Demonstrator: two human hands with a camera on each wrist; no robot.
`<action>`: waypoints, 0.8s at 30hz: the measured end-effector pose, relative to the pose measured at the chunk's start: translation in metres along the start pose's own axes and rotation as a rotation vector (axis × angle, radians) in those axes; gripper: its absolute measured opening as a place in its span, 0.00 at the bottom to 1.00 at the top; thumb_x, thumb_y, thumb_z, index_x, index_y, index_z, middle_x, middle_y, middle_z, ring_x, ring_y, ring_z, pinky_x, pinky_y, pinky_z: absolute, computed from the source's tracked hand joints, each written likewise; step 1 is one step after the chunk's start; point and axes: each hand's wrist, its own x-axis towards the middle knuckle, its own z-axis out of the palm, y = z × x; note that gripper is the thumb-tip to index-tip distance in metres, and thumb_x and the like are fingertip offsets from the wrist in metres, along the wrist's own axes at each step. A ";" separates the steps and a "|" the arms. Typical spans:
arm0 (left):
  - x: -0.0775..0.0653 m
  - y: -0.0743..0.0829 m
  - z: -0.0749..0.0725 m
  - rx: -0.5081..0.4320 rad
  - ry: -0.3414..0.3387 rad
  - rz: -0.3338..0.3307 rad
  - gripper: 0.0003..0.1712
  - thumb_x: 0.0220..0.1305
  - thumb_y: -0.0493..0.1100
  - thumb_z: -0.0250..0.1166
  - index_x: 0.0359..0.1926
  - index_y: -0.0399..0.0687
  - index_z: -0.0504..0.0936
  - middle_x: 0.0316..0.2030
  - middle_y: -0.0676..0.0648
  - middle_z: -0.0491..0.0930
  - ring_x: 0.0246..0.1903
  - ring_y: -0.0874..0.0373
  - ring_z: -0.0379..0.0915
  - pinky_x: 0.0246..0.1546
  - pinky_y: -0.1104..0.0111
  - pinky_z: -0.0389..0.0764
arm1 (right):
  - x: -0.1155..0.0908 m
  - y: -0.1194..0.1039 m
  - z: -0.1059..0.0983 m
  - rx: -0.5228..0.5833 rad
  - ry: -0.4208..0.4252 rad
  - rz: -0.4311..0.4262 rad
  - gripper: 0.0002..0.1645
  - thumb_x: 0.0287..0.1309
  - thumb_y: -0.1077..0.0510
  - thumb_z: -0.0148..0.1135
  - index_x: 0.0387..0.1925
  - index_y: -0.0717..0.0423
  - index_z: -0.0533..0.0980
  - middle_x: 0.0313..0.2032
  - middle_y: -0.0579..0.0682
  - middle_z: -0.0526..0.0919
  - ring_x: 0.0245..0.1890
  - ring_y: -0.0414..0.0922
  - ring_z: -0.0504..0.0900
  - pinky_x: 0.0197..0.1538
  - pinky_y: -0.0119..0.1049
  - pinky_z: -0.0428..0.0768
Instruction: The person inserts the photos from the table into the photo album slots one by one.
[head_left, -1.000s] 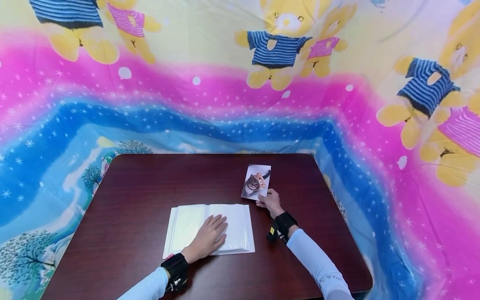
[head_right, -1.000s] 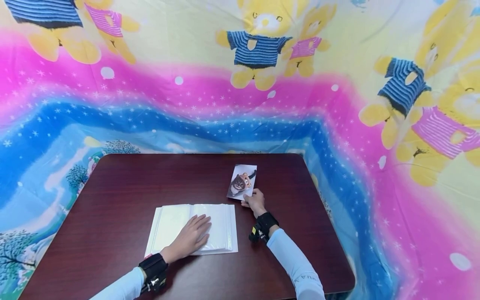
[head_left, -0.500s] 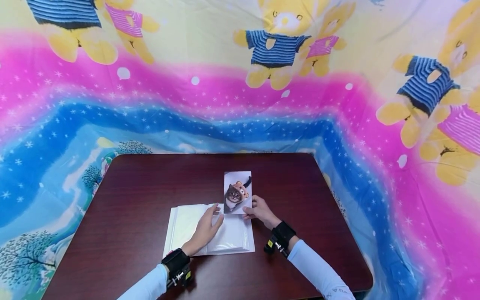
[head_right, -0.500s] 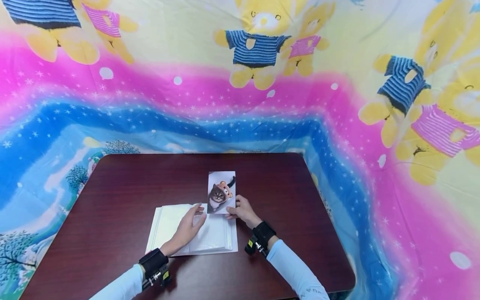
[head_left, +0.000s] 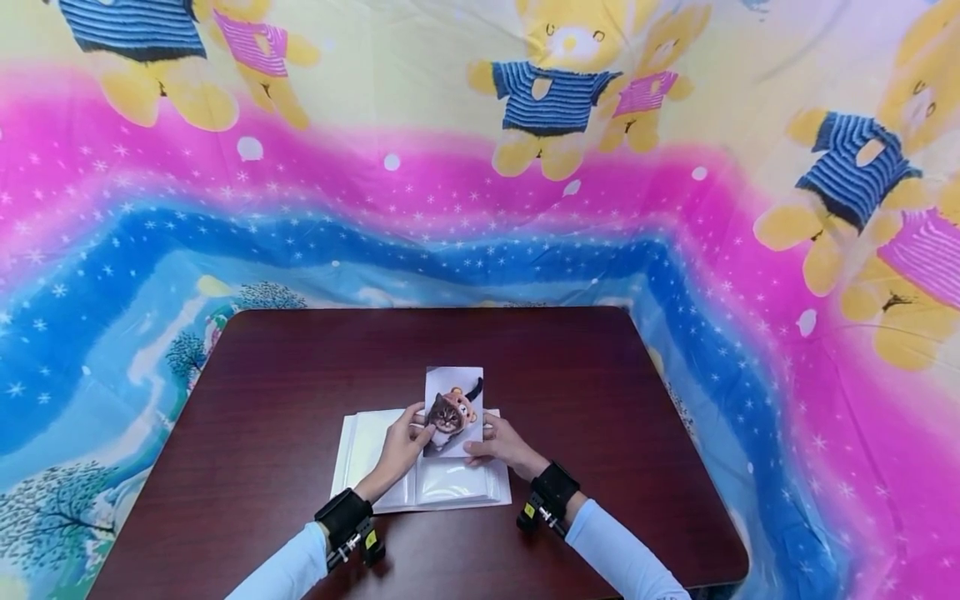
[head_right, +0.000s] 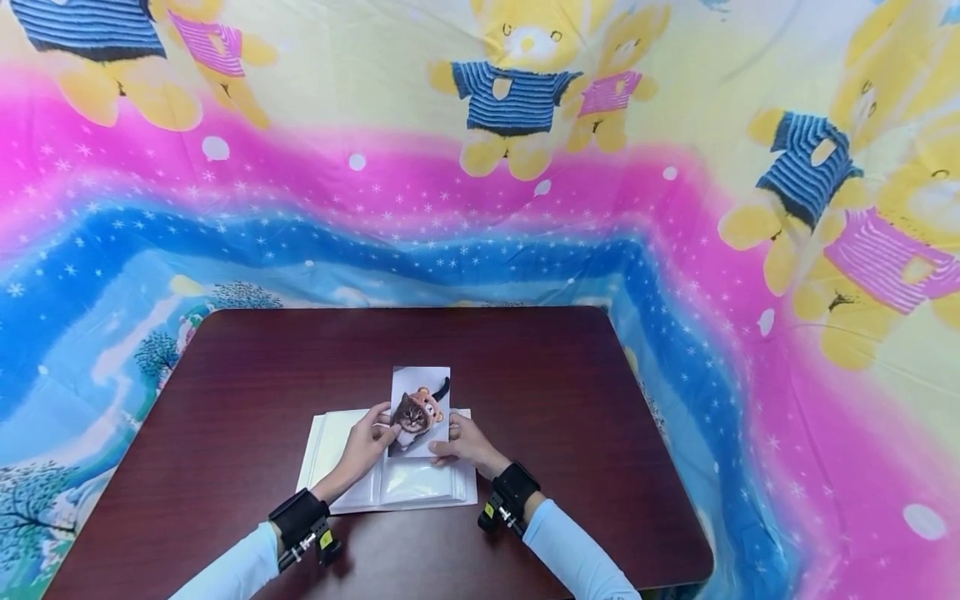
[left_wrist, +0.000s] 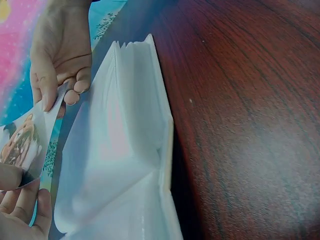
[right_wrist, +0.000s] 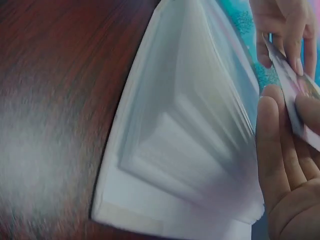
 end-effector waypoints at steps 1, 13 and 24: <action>0.000 -0.001 0.000 0.002 0.002 0.001 0.24 0.62 0.26 0.64 0.58 0.24 0.71 0.36 0.36 0.81 0.31 0.43 0.84 0.28 0.68 0.81 | 0.001 0.000 -0.001 -0.025 0.007 0.003 0.35 0.60 0.63 0.67 0.66 0.66 0.64 0.37 0.62 0.86 0.32 0.50 0.87 0.37 0.43 0.86; -0.002 0.001 -0.001 -0.009 -0.024 0.010 0.24 0.62 0.26 0.64 0.59 0.26 0.71 0.35 0.38 0.81 0.29 0.48 0.82 0.24 0.70 0.77 | 0.031 -0.028 -0.024 -0.015 0.173 -0.101 0.13 0.64 0.61 0.64 0.45 0.66 0.75 0.37 0.54 0.86 0.34 0.42 0.83 0.44 0.49 0.84; -0.005 -0.011 -0.006 0.126 -0.004 0.116 0.24 0.62 0.28 0.66 0.59 0.25 0.72 0.40 0.35 0.82 0.38 0.42 0.82 0.37 0.58 0.83 | 0.044 -0.051 -0.048 -0.154 0.167 -0.185 0.08 0.65 0.66 0.62 0.43 0.66 0.74 0.32 0.56 0.83 0.34 0.45 0.83 0.45 0.57 0.82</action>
